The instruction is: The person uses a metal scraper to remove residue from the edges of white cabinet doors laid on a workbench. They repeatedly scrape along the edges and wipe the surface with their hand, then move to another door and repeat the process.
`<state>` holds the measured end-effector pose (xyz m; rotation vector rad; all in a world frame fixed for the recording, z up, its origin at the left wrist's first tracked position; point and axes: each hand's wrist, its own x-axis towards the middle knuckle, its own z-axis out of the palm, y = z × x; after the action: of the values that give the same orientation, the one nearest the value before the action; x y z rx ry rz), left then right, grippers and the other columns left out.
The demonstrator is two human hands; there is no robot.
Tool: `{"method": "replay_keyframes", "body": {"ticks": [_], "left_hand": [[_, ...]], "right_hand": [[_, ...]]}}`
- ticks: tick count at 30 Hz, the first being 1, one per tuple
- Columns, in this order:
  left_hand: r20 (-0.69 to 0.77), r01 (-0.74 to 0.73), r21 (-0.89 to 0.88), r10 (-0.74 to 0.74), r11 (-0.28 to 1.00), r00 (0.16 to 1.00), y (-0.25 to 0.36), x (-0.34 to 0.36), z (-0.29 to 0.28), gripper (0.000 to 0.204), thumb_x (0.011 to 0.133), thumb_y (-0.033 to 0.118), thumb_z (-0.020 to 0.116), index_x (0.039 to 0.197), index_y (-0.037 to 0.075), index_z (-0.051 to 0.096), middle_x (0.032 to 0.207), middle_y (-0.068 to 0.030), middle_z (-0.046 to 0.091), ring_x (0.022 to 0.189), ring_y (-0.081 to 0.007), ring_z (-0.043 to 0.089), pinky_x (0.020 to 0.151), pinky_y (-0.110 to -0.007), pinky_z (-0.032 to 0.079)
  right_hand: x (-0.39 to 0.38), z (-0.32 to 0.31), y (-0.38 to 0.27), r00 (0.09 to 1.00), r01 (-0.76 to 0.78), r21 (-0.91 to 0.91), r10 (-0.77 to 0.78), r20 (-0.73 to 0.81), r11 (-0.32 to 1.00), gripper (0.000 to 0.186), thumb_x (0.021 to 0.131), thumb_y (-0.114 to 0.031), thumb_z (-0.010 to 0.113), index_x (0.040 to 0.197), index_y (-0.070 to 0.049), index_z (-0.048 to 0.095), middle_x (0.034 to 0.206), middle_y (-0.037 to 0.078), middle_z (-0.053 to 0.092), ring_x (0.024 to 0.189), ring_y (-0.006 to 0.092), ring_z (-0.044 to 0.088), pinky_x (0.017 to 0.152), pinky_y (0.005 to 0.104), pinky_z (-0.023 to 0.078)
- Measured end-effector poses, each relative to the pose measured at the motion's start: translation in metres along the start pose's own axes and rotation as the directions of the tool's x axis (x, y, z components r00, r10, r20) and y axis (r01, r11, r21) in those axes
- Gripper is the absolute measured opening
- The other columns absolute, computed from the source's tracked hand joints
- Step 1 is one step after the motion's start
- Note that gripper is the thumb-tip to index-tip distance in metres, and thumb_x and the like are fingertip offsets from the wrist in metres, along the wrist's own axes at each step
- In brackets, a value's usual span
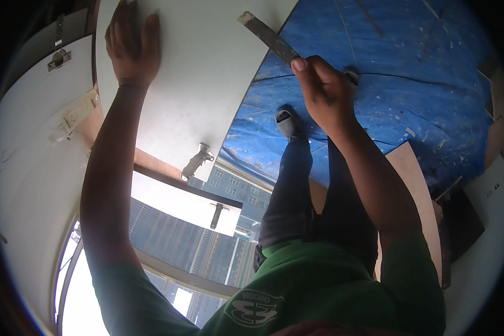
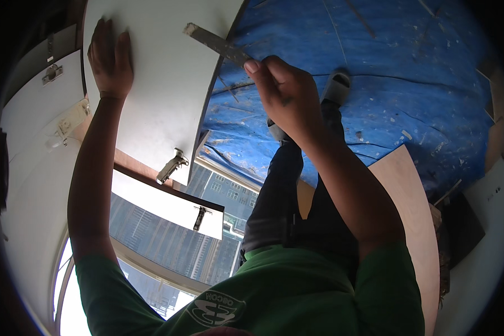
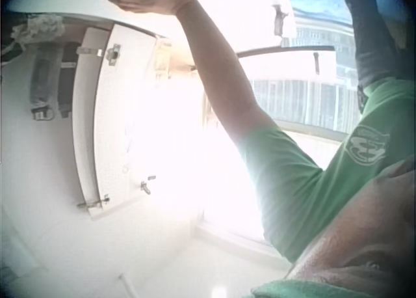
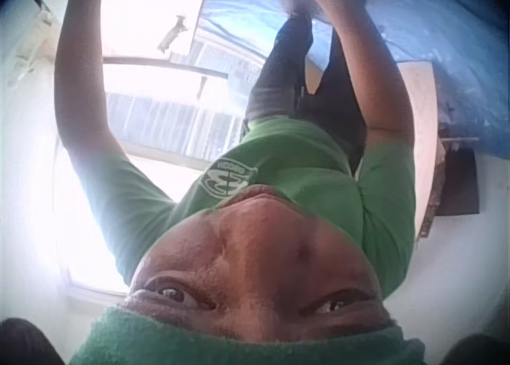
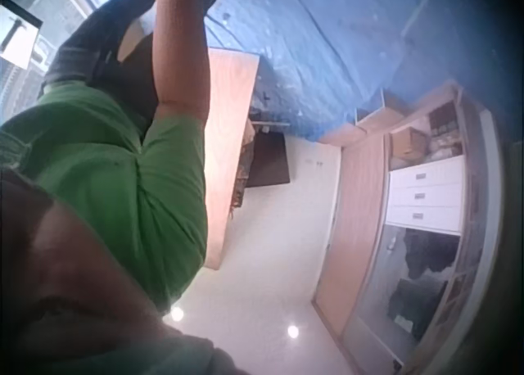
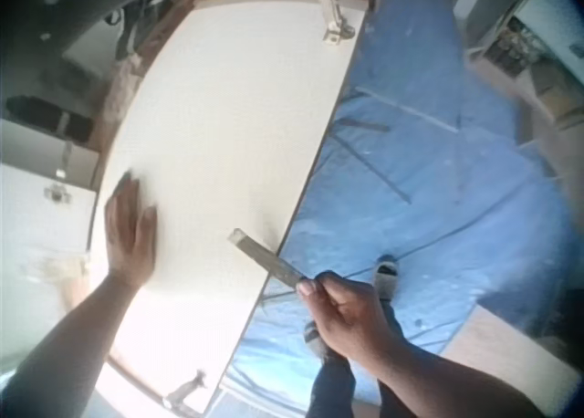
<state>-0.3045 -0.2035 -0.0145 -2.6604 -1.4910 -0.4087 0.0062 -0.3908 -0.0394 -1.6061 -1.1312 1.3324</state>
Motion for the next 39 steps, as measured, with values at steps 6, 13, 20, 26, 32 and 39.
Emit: {"method": "replay_keyframes", "body": {"ticks": [6,13,20,26,32,39], "left_hand": [[0.008,0.051,-0.006,-0.051,0.999,0.999,0.000,-0.001,0.000,0.058,0.106,0.041,0.052,0.148,0.001,0.050,0.152,-0.0197,0.050,0.142,-0.0372,0.046,0.119,-0.046,0.033],[0.011,0.072,-0.013,-0.071,0.997,0.997,-0.003,-0.004,0.001,0.059,0.104,0.046,0.054,0.148,0.007,0.048,0.155,-0.0149,0.048,0.144,-0.0332,0.043,0.120,-0.048,0.031],[0.021,0.105,-0.001,-0.104,0.995,0.994,0.005,-0.001,0.001,0.058,0.104,0.047,0.052,0.146,0.006,0.050,0.154,-0.0154,0.048,0.144,-0.0319,0.044,0.120,-0.047,0.031],[0.038,0.121,-0.007,-0.120,0.993,0.992,0.003,-0.003,-0.003,0.059,0.104,0.046,0.051,0.149,0.007,0.047,0.155,-0.0153,0.047,0.144,-0.0329,0.043,0.120,-0.048,0.030],[0.049,0.159,-0.030,-0.157,0.987,0.986,0.008,-0.002,0.001,0.060,0.103,0.046,0.052,0.150,0.009,0.047,0.156,-0.0148,0.047,0.144,-0.0354,0.041,0.120,-0.049,0.031],[0.042,0.145,-0.033,-0.144,0.989,0.989,0.007,-0.002,-0.002,0.059,0.103,0.047,0.053,0.148,0.009,0.049,0.156,-0.0142,0.047,0.144,-0.0355,0.042,0.120,-0.050,0.032]], "right_hand": [[0.009,0.004,-0.021,0.998,-0.057,0.021,0.058,-0.040,0.998,0.045,0.107,-0.042,0.060,0.085,-0.003,0.065,0.063,-0.004,0.044,0.058,0.0045,0.038,0.053,0.0250,0.032],[0.007,0.006,-0.006,0.997,-0.026,0.038,0.029,-0.073,0.999,0.042,0.108,-0.040,0.058,0.089,-0.004,0.068,0.060,-0.005,0.044,0.057,0.0052,0.039,0.053,0.0267,0.033],[-0.019,-0.001,-0.021,0.998,-0.045,-0.088,0.041,-0.049,0.995,0.044,0.106,-0.039,0.062,0.078,-0.005,0.062,0.053,0.002,0.048,0.047,0.0124,0.044,0.047,0.0323,0.033],[0.046,-0.015,-0.026,0.994,0.042,-0.114,-0.053,-0.095,0.993,0.042,0.105,-0.038,0.062,0.078,-0.006,0.060,0.051,0.006,0.052,0.043,0.0185,0.048,0.044,0.0360,0.034],[-0.012,-0.010,-0.027,0.995,-0.097,-0.149,0.098,-0.001,0.984,0.049,0.107,-0.047,0.057,0.081,-0.006,0.060,0.054,-0.001,0.038,0.049,0.0097,0.038,0.049,0.0313,0.034],[0.070,-0.035,-0.041,0.996,-0.047,-0.140,0.036,-0.080,0.989,0.050,0.107,-0.048,0.057,0.084,-0.004,0.063,0.054,0.000,0.040,0.051,0.0101,0.041,0.052,0.0317,0.037]]}}
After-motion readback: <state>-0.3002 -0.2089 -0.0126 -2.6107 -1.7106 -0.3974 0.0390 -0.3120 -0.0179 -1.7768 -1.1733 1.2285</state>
